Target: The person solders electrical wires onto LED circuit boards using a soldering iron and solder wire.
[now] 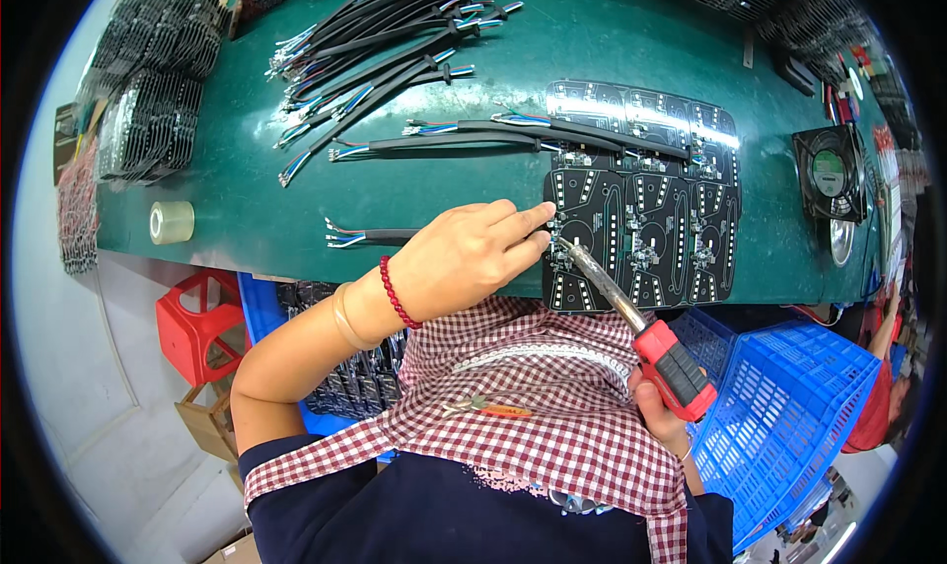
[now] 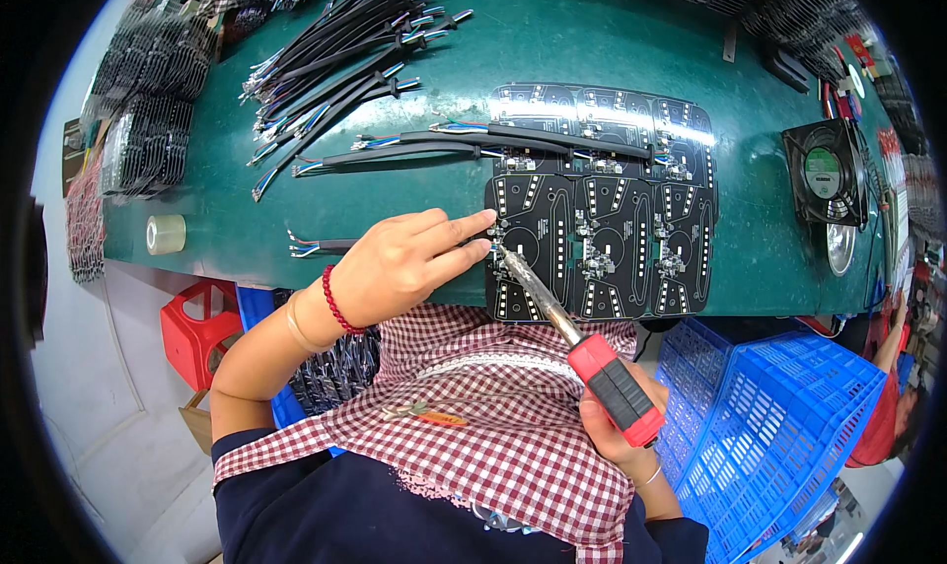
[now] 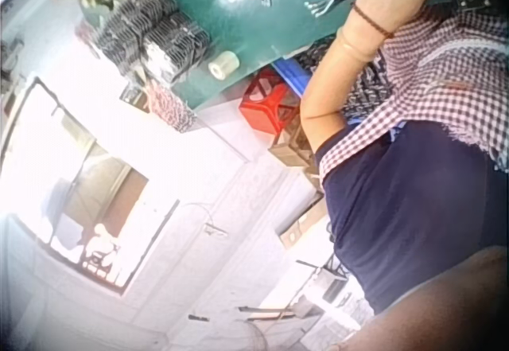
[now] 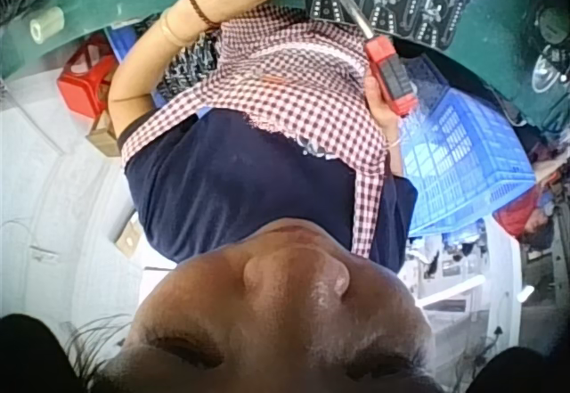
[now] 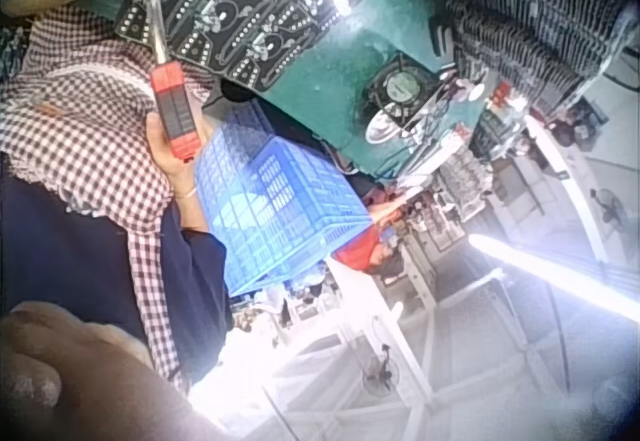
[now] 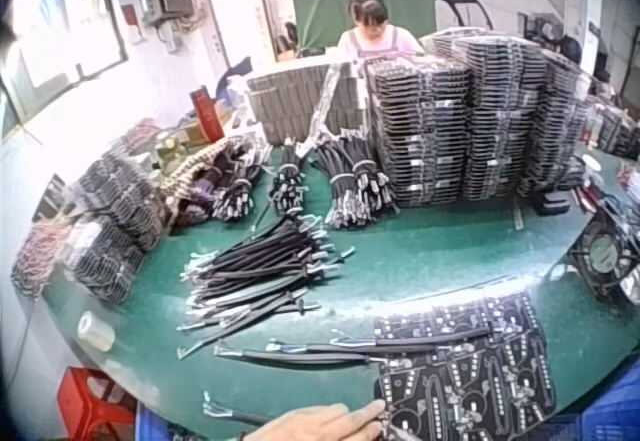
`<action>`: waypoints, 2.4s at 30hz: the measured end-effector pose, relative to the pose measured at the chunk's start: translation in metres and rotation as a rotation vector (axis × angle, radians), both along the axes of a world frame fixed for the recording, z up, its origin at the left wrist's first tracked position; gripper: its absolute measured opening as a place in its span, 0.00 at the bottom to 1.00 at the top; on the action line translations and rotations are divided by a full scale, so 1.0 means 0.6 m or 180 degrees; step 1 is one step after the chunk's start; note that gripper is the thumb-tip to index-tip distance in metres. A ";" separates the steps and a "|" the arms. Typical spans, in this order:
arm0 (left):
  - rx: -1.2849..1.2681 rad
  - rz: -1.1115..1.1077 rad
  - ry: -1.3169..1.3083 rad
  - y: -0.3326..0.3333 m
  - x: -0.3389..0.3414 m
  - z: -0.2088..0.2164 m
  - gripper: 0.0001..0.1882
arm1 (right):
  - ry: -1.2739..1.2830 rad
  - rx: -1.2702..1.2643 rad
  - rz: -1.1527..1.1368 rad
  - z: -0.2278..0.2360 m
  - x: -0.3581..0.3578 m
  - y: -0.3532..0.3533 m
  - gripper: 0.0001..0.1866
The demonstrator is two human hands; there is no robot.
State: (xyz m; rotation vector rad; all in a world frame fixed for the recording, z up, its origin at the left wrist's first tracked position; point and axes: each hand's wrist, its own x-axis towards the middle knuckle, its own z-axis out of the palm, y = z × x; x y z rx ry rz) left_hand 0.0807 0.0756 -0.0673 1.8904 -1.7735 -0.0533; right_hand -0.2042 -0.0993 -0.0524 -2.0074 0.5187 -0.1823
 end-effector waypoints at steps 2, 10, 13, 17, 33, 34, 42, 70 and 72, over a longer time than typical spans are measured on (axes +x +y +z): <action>0.0018 -0.0044 0.0024 0.000 0.003 0.000 0.15 | 0.0015 0.0047 -0.0018 -0.001 -0.002 0.001 0.10; 0.0010 0.0051 0.0140 0.001 -0.004 0.000 0.15 | -0.0001 -0.0267 0.0283 0.002 0.005 -0.005 0.09; 0.0012 0.0083 0.0168 0.001 -0.005 0.000 0.15 | 0.0050 -0.0341 0.0325 0.008 0.008 -0.005 0.08; -0.0010 0.0108 0.0222 0.002 -0.005 -0.001 0.15 | -0.0260 -0.0737 0.0359 0.003 0.008 -0.006 0.10; 0.0014 0.0162 0.0299 0.005 -0.008 -0.001 0.16 | -0.0095 -0.0874 0.0690 0.018 0.023 -0.012 0.14; 0.0024 0.0168 0.0283 0.005 -0.009 0.000 0.16 | -0.0092 -0.0874 0.0698 0.016 0.019 -0.011 0.14; 0.0040 0.0168 0.0231 0.003 -0.010 -0.003 0.16 | 0.0031 -0.0618 0.0513 0.008 0.007 -0.008 0.12; 0.0073 0.0173 0.0153 0.001 -0.008 0.002 0.15 | 0.0444 0.0083 -0.0033 -0.019 -0.044 -0.011 0.09; 0.0061 0.0146 0.0160 0.001 -0.008 0.003 0.15 | 0.0493 0.0057 -0.0043 -0.021 -0.047 -0.011 0.07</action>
